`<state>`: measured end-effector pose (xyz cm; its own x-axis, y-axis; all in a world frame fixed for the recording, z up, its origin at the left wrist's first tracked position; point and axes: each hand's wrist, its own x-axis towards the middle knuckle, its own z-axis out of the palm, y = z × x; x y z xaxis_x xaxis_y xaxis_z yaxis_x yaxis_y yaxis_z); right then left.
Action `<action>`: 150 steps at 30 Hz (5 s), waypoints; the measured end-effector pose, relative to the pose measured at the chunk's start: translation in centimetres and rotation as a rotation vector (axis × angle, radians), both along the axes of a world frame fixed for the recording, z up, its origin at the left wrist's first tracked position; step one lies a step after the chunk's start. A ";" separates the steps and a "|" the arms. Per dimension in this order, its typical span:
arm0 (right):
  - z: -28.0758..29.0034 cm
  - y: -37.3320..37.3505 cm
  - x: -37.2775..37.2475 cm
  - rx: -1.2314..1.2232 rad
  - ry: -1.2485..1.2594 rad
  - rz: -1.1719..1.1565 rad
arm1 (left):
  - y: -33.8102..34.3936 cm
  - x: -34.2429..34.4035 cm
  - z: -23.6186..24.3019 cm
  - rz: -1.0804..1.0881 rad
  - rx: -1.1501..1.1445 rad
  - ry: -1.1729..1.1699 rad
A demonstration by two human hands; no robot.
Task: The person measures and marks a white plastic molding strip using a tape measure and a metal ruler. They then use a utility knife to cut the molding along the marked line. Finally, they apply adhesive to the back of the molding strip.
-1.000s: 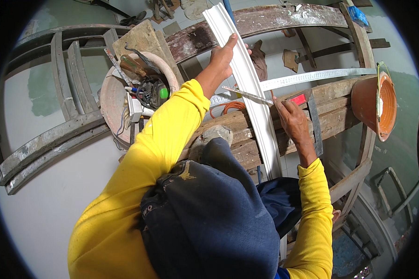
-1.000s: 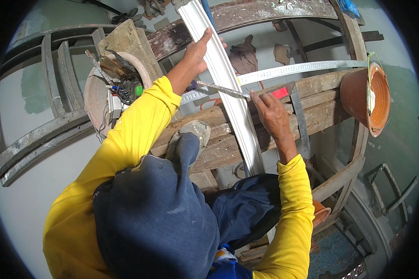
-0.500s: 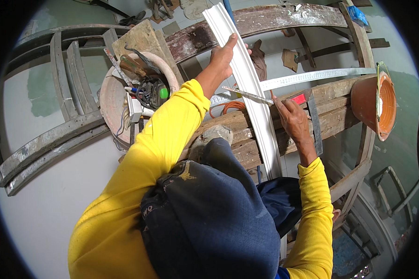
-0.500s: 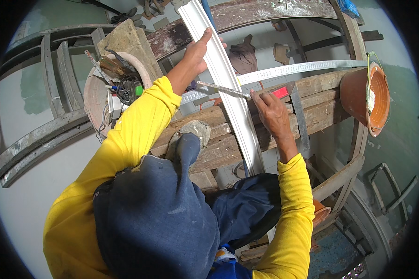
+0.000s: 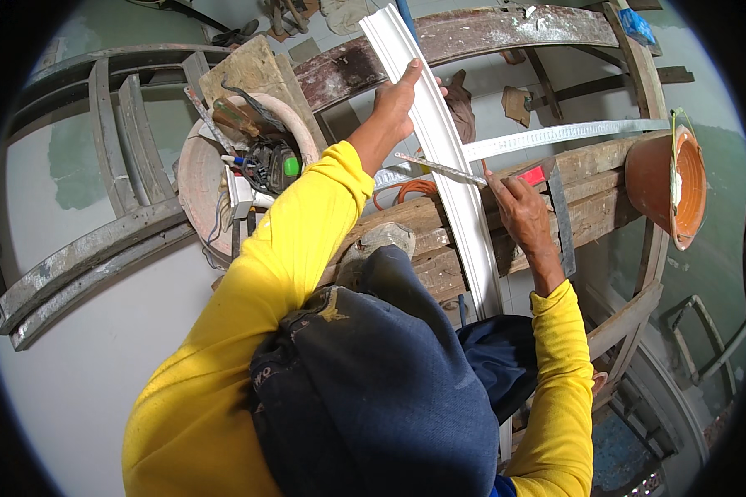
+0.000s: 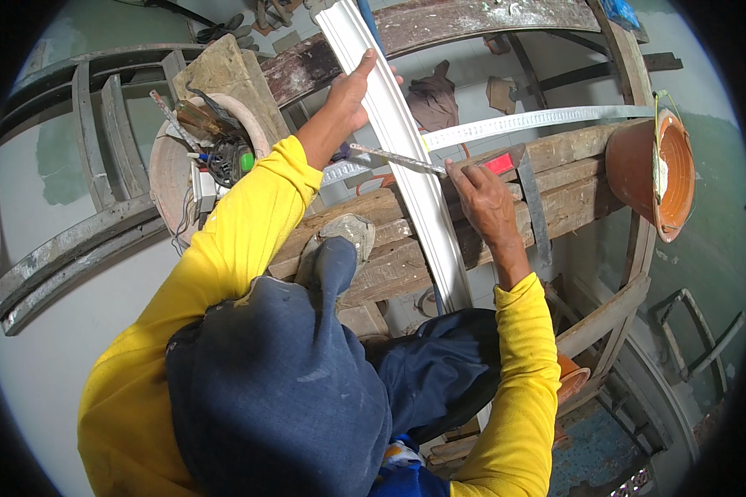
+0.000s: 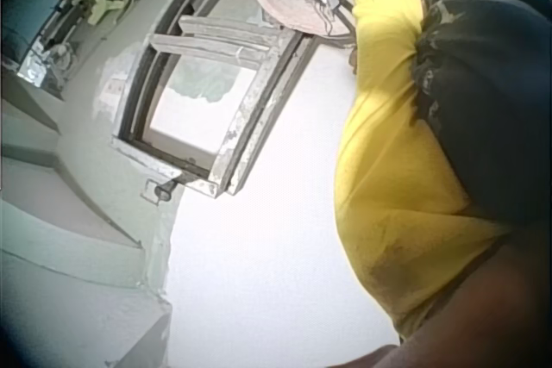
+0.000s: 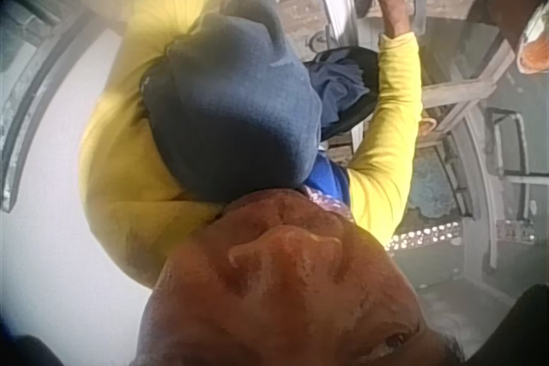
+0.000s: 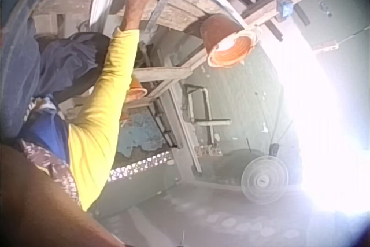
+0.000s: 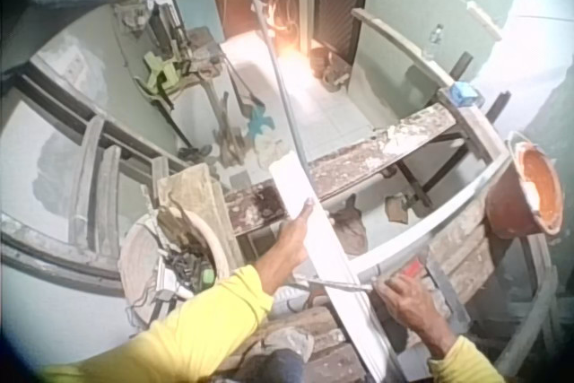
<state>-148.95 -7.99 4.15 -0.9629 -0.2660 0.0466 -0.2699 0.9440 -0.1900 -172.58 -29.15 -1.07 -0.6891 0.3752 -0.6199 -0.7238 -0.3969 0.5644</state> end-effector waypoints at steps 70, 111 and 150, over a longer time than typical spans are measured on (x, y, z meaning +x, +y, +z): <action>-0.9 1.8 1.2 -0.017 -0.004 -0.045 | 0.3 0.0 -0.5 0.021 -0.014 0.024; 0.4 1.0 0.9 -0.008 -0.020 -0.038 | 0.4 -0.1 -0.8 0.040 0.019 0.023; 0.2 0.7 1.0 -0.001 0.013 -0.059 | 0.2 -0.2 -0.8 0.032 0.015 0.034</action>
